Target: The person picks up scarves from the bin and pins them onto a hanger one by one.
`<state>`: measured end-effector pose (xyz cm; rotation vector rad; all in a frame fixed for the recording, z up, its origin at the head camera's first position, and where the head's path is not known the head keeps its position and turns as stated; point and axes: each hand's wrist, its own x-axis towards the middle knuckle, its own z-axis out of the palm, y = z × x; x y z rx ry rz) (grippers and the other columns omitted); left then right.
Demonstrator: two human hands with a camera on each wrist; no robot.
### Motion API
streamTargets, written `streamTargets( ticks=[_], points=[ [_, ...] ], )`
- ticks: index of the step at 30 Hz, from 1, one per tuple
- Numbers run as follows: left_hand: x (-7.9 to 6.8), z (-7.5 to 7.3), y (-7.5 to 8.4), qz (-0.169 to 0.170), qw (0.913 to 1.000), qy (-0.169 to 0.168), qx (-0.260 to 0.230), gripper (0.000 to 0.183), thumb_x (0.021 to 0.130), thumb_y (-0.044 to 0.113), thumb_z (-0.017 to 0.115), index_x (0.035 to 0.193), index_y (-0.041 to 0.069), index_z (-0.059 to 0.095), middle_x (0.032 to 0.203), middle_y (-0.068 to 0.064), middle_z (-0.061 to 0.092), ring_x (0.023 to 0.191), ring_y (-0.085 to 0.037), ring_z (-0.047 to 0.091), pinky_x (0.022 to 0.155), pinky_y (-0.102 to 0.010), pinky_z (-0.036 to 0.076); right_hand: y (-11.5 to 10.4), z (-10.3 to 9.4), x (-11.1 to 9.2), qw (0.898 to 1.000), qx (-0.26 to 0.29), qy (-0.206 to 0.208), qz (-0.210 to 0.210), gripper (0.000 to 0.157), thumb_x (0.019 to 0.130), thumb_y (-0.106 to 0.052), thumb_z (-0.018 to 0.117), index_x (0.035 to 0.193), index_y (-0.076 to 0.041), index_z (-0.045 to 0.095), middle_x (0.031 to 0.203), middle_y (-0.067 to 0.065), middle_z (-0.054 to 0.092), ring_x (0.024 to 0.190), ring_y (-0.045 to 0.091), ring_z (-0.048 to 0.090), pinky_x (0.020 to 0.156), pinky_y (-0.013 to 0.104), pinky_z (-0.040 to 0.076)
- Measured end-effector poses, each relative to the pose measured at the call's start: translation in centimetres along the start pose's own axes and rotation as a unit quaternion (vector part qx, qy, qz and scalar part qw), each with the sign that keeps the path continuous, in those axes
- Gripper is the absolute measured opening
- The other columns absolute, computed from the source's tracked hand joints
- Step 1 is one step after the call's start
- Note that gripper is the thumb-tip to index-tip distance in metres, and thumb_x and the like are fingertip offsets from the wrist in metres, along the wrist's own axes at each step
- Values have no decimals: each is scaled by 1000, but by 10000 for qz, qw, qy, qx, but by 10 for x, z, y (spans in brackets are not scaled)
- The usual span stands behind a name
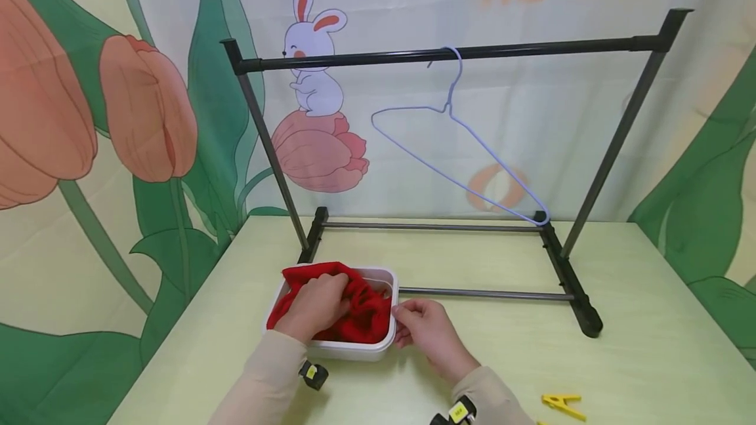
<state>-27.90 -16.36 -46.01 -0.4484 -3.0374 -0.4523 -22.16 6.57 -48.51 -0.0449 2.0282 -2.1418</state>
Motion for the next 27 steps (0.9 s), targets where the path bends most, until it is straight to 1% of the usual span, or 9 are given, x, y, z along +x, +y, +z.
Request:
streamTargets(
  ticks=[3, 5, 7, 9, 10, 12, 18, 23, 27],
  points=[
    [0, -1, -6, 47, 9997, 119, -210, 23, 87, 15, 83, 94, 16, 61, 76, 2, 63, 65, -16, 55, 63, -33, 53, 1, 0, -1, 10000, -7, 2, 11, 23, 106, -9, 63, 113, 12, 67, 77, 5, 69, 63, 14, 65, 60, 27, 59],
    [-3, -7, -4, 50, 9995, 168, -278, 23, 88, 13, 82, 96, 14, 61, 78, 2, 64, 68, -16, 56, 65, -32, 55, 1, 0, 0, 10000, 1, 2, 7, 23, 106, -9, 63, 113, 12, 67, 77, 5, 69, 63, 14, 65, 60, 27, 59],
    [-10, -23, 5, 22, 9991, 269, -324, 23, 89, 11, 82, 96, 13, 61, 80, 1, 64, 71, -16, 57, 69, -33, 57, 2, -1, 0, 10000, 11, -1, -3, 23, 106, -9, 63, 114, 13, 67, 77, 5, 69, 63, 14, 65, 59, 27, 59],
    [-13, -31, 9, 9, 9985, 449, -302, 22, 90, 10, 82, 97, 12, 61, 81, 0, 64, 73, -17, 58, 70, -33, 58, 2, -1, 0, 10000, 33, -9, -9, 23, 106, -8, 64, 114, 13, 67, 76, 5, 69, 63, 14, 64, 59, 27, 58],
    [-16, -39, 14, -51, 9984, 487, -269, 23, 90, 10, 83, 98, 12, 61, 82, -1, 64, 75, -17, 58, 72, -34, 59, 1, -1, 0, 10000, 40, -13, -12, 23, 106, -8, 63, 114, 13, 66, 76, 5, 69, 63, 14, 64, 59, 26, 58],
    [-19, -50, 17, -30, 9976, 651, -237, 23, 91, 9, 83, 98, 11, 61, 82, -3, 64, 75, -19, 58, 72, -33, 58, 1, -1, -1, 10000, 43, -20, -23, 23, 106, -8, 63, 114, 13, 66, 76, 5, 69, 63, 14, 65, 59, 26, 58],
    [-28, -77, 21, 180, 9930, 1153, -208, 19, 94, 6, 78, 98, 10, 60, 83, -6, 64, 76, -21, 57, 72, -35, 56, 0, 0, -1, 10000, 10, -5, 5, 23, 106, -8, 63, 114, 14, 66, 76, 5, 70, 63, 14, 65, 59, 26, 58],
    [-36, -98, 25, 390, 9854, 1629, -315, 19, 93, 3, 79, 99, 10, 61, 88, -9, 68, 77, -22, 59, 73, -37, 61, -1, 1, -1, 10000, -15, 39, 29, 22, 106, -8, 63, 114, 13, 67, 77, 5, 69, 63, 14, 65, 59, 27, 58],
    [-40, -112, 28, 492, 9806, 1878, -284, 21, 91, 3, 81, 99, 9, 63, 91, -10, 69, 79, -23, 60, 75, -41, 64, -1, 1, -1, 10000, -4, 55, 46, 22, 106, -8, 63, 115, 13, 67, 77, 5, 69, 63, 14, 65, 60, 27, 58]
  ],
)
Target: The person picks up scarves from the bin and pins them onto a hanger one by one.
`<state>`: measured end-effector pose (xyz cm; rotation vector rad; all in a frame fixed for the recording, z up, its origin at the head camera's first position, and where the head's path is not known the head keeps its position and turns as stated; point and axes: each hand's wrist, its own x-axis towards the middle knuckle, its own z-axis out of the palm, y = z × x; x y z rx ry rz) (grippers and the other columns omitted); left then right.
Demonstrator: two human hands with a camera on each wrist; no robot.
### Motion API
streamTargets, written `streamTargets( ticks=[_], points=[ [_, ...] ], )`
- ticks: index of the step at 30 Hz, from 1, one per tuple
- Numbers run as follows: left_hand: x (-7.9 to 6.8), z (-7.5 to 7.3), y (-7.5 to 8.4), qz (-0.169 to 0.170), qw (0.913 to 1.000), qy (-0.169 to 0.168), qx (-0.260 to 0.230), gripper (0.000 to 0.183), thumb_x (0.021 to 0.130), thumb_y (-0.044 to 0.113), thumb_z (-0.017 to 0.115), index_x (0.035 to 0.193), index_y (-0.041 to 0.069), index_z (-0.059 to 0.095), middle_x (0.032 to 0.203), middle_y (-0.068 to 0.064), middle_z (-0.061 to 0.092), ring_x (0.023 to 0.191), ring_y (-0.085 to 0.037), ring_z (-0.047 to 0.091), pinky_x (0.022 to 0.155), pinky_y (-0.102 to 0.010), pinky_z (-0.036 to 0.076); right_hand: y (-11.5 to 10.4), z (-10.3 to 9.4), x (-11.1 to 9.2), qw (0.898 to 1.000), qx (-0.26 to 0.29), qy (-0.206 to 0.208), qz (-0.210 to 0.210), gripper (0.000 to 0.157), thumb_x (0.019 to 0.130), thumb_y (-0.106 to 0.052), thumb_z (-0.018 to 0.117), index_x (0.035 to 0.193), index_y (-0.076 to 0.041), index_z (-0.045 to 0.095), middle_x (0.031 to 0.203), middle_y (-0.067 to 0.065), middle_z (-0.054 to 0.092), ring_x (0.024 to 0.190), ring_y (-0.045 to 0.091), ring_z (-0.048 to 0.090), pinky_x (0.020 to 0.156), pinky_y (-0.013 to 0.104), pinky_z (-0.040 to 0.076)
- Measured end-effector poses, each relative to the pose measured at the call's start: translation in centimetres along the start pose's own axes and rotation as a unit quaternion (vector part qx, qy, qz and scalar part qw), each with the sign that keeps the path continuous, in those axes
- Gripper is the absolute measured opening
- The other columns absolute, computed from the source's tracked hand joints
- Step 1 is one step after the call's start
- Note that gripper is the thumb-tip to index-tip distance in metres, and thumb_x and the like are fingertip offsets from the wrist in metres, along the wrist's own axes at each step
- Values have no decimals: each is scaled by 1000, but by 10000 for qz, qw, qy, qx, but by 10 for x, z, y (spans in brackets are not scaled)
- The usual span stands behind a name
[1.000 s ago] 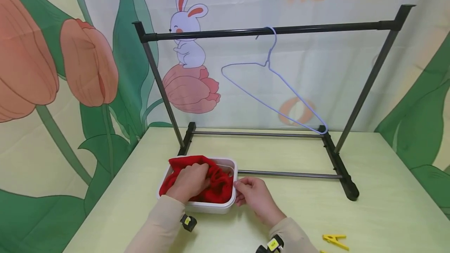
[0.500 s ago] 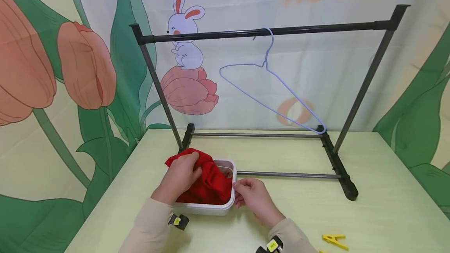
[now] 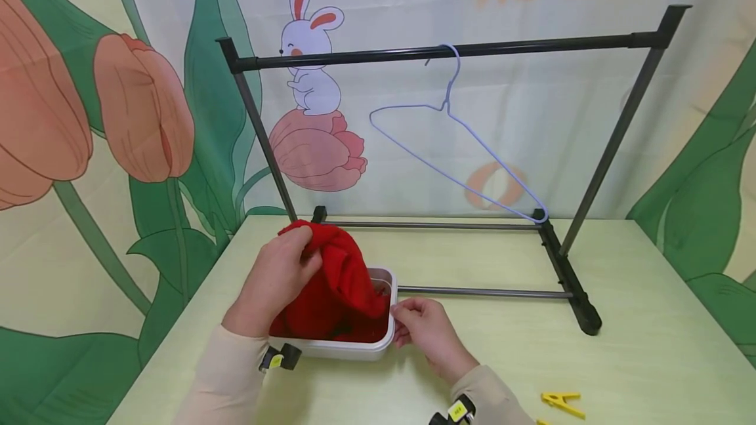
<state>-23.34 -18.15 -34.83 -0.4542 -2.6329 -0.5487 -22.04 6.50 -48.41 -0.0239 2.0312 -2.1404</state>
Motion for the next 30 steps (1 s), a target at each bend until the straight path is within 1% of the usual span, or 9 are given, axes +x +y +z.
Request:
streamTargets(
  ticks=[4, 8, 15, 17, 21, 25, 28, 30],
  points=[
    [3, -11, 2, 155, 9996, 218, 9, 20, 91, 1, 79, 97, 8, 62, 90, -11, 68, 79, -25, 60, 75, -42, 64, 1, 0, 0, 10000, 4, -31, 13, 24, 106, -7, 63, 116, 14, 66, 78, 6, 70, 64, 14, 65, 60, 26, 59],
    [5, -20, 3, 358, 9983, 468, -24, 20, 92, 0, 78, 95, 8, 60, 87, -11, 66, 77, -25, 58, 72, -41, 62, 0, 1, 0, 10000, -10, -27, 38, 23, 106, -7, 63, 116, 14, 66, 79, 6, 70, 64, 14, 65, 61, 26, 59],
    [13, -39, 5, 740, 9930, 913, 67, 22, 93, -1, 76, 90, 8, 56, 79, -10, 58, 71, -24, 53, 66, -37, 53, -1, 2, 0, 10000, 25, 26, 73, 23, 106, -8, 63, 115, 13, 66, 78, 6, 70, 63, 14, 65, 60, 27, 58],
    [15, -44, 6, 821, 9916, 999, 76, 22, 93, -2, 76, 90, 7, 56, 79, -10, 57, 71, -24, 53, 66, -38, 53, -1, 2, 0, 10000, 11, 28, 77, 24, 107, -8, 63, 116, 13, 66, 78, 6, 70, 64, 14, 65, 60, 26, 59],
    [19, -52, 7, 912, 9898, 1092, 56, 19, 94, -2, 74, 91, 6, 57, 81, -11, 59, 73, -25, 54, 66, -39, 53, -1, 2, 0, 10000, -5, 46, 82, 23, 106, -8, 63, 115, 13, 67, 78, 6, 70, 63, 14, 65, 60, 26, 58],
    [21, -55, 8, 881, 9900, 1101, 9, 17, 94, -2, 74, 93, 5, 59, 84, -13, 62, 75, -26, 56, 68, -40, 56, -3, 0, -1, 10000, -45, -10, 47, 24, 106, -9, 63, 115, 12, 67, 79, 7, 70, 64, 14, 65, 60, 26, 59],
    [21, -55, 9, 838, 9905, 1092, -41, 17, 93, -1, 75, 94, 5, 60, 85, -13, 63, 76, -26, 57, 68, -40, 57, -4, -5, -2, 9996, -265, -95, -6, 26, 108, -13, 61, 116, 12, 67, 80, 8, 71, 65, 15, 67, 62, 28, 61],
    [21, -55, 9, 835, 9904, 1095, -70, 17, 93, -1, 75, 94, 6, 60, 85, -13, 63, 77, -26, 57, 68, -41, 57, -8, -13, -3, 9989, -458, -38, -39, 28, 109, -15, 59, 116, 11, 67, 80, 9, 71, 65, 15, 68, 62, 29, 61]
  ],
)
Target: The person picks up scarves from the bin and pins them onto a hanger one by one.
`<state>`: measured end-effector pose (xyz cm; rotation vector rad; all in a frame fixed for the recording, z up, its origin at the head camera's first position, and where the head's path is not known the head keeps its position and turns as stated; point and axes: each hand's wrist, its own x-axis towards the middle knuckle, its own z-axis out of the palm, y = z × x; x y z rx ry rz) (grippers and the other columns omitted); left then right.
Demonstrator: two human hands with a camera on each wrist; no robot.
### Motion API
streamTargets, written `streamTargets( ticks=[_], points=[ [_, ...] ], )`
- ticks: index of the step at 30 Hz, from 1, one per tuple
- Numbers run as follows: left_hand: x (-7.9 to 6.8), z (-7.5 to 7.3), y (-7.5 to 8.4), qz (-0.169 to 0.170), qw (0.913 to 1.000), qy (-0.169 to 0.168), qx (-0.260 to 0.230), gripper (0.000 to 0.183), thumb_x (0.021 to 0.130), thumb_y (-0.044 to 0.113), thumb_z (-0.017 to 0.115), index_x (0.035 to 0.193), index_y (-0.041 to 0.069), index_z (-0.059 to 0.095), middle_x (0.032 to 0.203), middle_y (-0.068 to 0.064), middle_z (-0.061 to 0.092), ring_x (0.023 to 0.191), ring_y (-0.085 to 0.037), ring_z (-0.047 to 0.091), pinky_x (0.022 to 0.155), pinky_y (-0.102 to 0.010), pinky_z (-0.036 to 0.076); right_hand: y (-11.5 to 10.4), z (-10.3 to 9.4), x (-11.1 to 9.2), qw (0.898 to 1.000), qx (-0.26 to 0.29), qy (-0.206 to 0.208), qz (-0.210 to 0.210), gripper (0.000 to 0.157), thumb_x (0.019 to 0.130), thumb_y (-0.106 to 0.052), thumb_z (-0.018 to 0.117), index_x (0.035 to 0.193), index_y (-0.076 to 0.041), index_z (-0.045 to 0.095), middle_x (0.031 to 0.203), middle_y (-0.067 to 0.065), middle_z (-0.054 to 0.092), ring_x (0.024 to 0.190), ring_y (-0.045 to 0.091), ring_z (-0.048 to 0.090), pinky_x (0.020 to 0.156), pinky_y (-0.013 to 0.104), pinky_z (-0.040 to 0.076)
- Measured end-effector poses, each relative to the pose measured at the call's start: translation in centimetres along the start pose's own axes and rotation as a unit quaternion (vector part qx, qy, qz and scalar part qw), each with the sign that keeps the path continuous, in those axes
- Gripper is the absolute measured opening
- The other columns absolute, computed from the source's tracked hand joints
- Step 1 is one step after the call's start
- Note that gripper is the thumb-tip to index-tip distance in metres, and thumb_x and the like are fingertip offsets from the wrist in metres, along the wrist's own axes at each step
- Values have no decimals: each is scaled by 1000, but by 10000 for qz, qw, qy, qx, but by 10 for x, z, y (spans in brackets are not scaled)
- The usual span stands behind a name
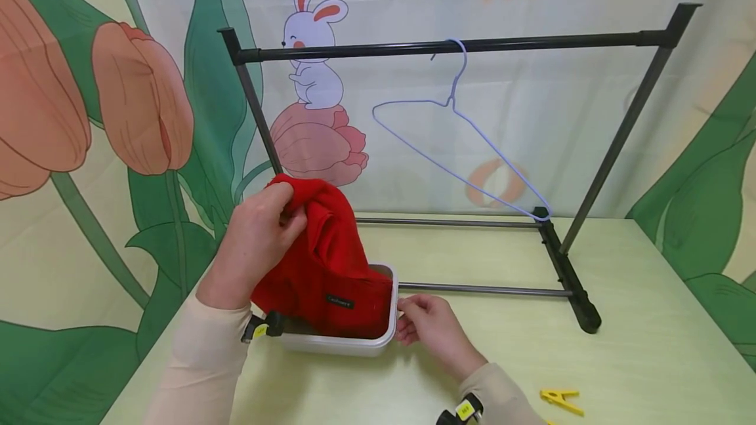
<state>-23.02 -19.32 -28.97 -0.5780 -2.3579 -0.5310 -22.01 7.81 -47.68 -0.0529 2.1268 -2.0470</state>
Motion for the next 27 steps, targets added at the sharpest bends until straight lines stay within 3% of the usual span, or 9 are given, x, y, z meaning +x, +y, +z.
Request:
streamTargets(
  ticks=[4, 10, 15, 17, 19, 22, 24, 27],
  points=[
    [1, 2, 0, 48, 10000, 16, 3, 17, 93, -2, 74, 92, 6, 59, 84, -13, 62, 75, -27, 56, 67, -40, 56, -11, -29, 1, 9984, -129, 541, -51, 25, 110, -13, 57, 116, 10, 66, 81, 10, 69, 66, 16, 69, 62, 27, 60],
    [-1, 5, 2, -24, 10000, -55, -32, 18, 93, -1, 75, 93, 6, 59, 84, -12, 62, 75, -26, 57, 68, -40, 56, -40, -92, 4, 9889, 215, 1449, -265, 30, 116, -16, 44, 127, 7, 59, 86, 2, 72, 69, 12, 71, 65, 24, 61],
    [-2, 10, 4, -23, 9999, -129, -52, 19, 94, 0, 75, 92, 7, 57, 83, -11, 60, 76, -26, 56, 68, -40, 55, -71, -137, -2, 9721, 577, 2034, -1011, 38, 119, -34, 33, 128, -6, 56, 88, -7, 75, 69, 11, 73, 65, 25, 61],
    [-2, 12, 5, -12, 9998, -164, -93, 20, 94, 0, 76, 93, 8, 58, 84, -11, 60, 76, -26, 57, 69, -40, 56, -84, -152, -4, 9659, 628, 2036, -1469, 40, 119, -40, 31, 127, -10, 56, 91, -6, 77, 69, 13, 74, 63, 25, 60],
    [-2, 14, 6, -7, 9997, -197, -121, 19, 94, 0, 76, 93, 8, 58, 84, -11, 61, 76, -25, 57, 70, -40, 57, -98, -163, -6, 9620, 201, 1996, -1852, 43, 118, -44, 32, 131, -11, 55, 95, -7, 78, 69, 12, 75, 61, 24, 60],
    [-3, 16, 6, -23, 9996, -233, -146, 20, 94, 1, 77, 94, 8, 59, 84, -10, 61, 76, -25, 57, 70, -40, 58, -115, -174, -6, 9517, -1110, 1861, -2177, 51, 118, -46, 34, 143, -6, 53, 103, -3, 76, 70, 9, 75, 61, 23, 60],
    [-3, 17, 6, -36, 9996, -249, -150, 20, 93, 1, 78, 94, 8, 59, 84, -10, 61, 76, -24, 57, 70, -39, 58, -124, -177, -5, 9358, -2103, 1809, -2174, 56, 117, -48, 37, 150, -5, 50, 106, 2, 77, 70, 7, 73, 60, 24, 58],
    [-4, 20, 6, -55, 9995, -280, -156, 20, 93, 1, 79, 94, 8, 60, 84, -10, 61, 75, -24, 57, 69, -38, 58, -132, -178, -4, 9165, -2980, 1652, -2094, 57, 115, -49, 44, 151, -5, 51, 102, 14, 77, 68, 11, 70, 61, 28, 53]
  ],
)
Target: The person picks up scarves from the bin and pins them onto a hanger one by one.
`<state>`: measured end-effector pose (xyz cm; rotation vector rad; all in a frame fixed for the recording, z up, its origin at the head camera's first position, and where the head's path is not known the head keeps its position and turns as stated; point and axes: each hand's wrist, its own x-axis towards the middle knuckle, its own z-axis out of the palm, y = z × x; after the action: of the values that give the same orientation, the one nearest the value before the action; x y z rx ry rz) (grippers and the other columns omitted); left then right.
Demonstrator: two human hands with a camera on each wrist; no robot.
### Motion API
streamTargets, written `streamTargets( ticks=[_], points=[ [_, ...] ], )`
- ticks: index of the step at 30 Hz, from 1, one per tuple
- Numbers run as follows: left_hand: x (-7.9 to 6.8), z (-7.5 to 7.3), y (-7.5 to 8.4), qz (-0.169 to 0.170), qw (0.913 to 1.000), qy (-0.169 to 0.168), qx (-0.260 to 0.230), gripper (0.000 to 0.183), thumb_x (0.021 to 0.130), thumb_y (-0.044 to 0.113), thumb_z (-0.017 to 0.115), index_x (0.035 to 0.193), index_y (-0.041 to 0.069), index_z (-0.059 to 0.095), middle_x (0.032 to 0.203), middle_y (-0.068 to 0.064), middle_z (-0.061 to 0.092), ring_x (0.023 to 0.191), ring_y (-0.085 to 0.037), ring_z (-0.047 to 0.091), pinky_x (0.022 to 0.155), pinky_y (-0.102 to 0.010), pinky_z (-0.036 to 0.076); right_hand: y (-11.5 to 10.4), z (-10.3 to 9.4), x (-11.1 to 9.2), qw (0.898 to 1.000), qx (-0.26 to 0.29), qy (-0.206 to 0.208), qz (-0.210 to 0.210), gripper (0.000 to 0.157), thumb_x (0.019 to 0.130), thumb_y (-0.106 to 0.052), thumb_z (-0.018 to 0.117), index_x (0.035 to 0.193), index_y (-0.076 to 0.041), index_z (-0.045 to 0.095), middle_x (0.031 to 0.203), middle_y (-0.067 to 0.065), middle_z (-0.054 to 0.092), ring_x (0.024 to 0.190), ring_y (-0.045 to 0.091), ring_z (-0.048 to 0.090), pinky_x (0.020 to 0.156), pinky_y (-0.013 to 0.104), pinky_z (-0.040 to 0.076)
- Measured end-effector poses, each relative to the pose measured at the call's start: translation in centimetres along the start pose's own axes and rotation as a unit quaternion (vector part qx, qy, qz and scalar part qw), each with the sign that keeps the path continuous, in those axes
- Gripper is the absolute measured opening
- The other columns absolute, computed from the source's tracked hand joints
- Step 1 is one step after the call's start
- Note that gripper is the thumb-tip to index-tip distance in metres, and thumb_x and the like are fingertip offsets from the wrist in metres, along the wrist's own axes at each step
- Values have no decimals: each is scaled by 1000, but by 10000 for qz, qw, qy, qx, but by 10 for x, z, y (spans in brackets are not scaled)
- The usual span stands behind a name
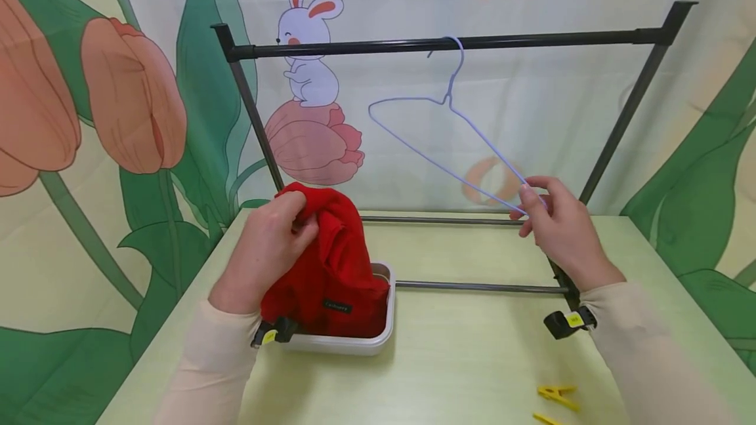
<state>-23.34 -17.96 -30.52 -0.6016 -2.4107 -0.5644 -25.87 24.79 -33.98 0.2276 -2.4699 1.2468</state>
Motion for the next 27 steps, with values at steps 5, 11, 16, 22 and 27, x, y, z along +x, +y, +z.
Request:
streamTargets(
  ticks=[5, 11, 16, 22, 27],
  points=[
    [-1, 2, 0, -19, 10000, -25, -13, 21, 92, 1, 79, 95, 8, 60, 84, -11, 62, 75, -24, 57, 70, -39, 60, -5, 4, 2, 9968, -665, 123, -433, 44, 116, -41, 47, 135, -4, 62, 86, 12, 70, 66, 14, 59, 61, 29, 46],
    [-3, 5, -1, -55, 10000, -33, 1, 22, 91, 1, 80, 94, 8, 59, 83, -11, 61, 74, -25, 57, 69, -38, 59, -10, 7, -3, 9894, -956, 569, -938, 35, 118, -29, 43, 126, -4, 68, 81, 8, 60, 67, 16, 49, 62, 31, 40],
    [-3, 5, -1, -60, 10000, 4, -4, 22, 91, 2, 80, 94, 8, 59, 84, -10, 61, 74, -24, 56, 68, -37, 58, -14, 3, -3, 9838, -940, 973, -1179, 33, 117, -24, 45, 122, -3, 70, 79, 9, 61, 66, 12, 48, 63, 26, 38],
    [-4, 5, -1, -84, 10000, 19, -13, 22, 91, 2, 81, 95, 8, 59, 84, -11, 62, 74, -25, 57, 69, -38, 59, -19, -5, -4, 9791, -844, 1379, -1234, 35, 117, -25, 45, 121, -1, 70, 77, 10, 59, 64, 8, 48, 64, 22, 37],
    [-5, 5, -1, -99, 9999, 42, -23, 22, 91, 3, 81, 95, 8, 60, 85, -11, 63, 75, -25, 57, 69, -38, 60, -21, -11, -9, 9748, -690, 1717, -1242, 37, 117, -27, 45, 118, 0, 69, 76, 3, 55, 63, 5, 44, 62, 22, 35]
  ],
)
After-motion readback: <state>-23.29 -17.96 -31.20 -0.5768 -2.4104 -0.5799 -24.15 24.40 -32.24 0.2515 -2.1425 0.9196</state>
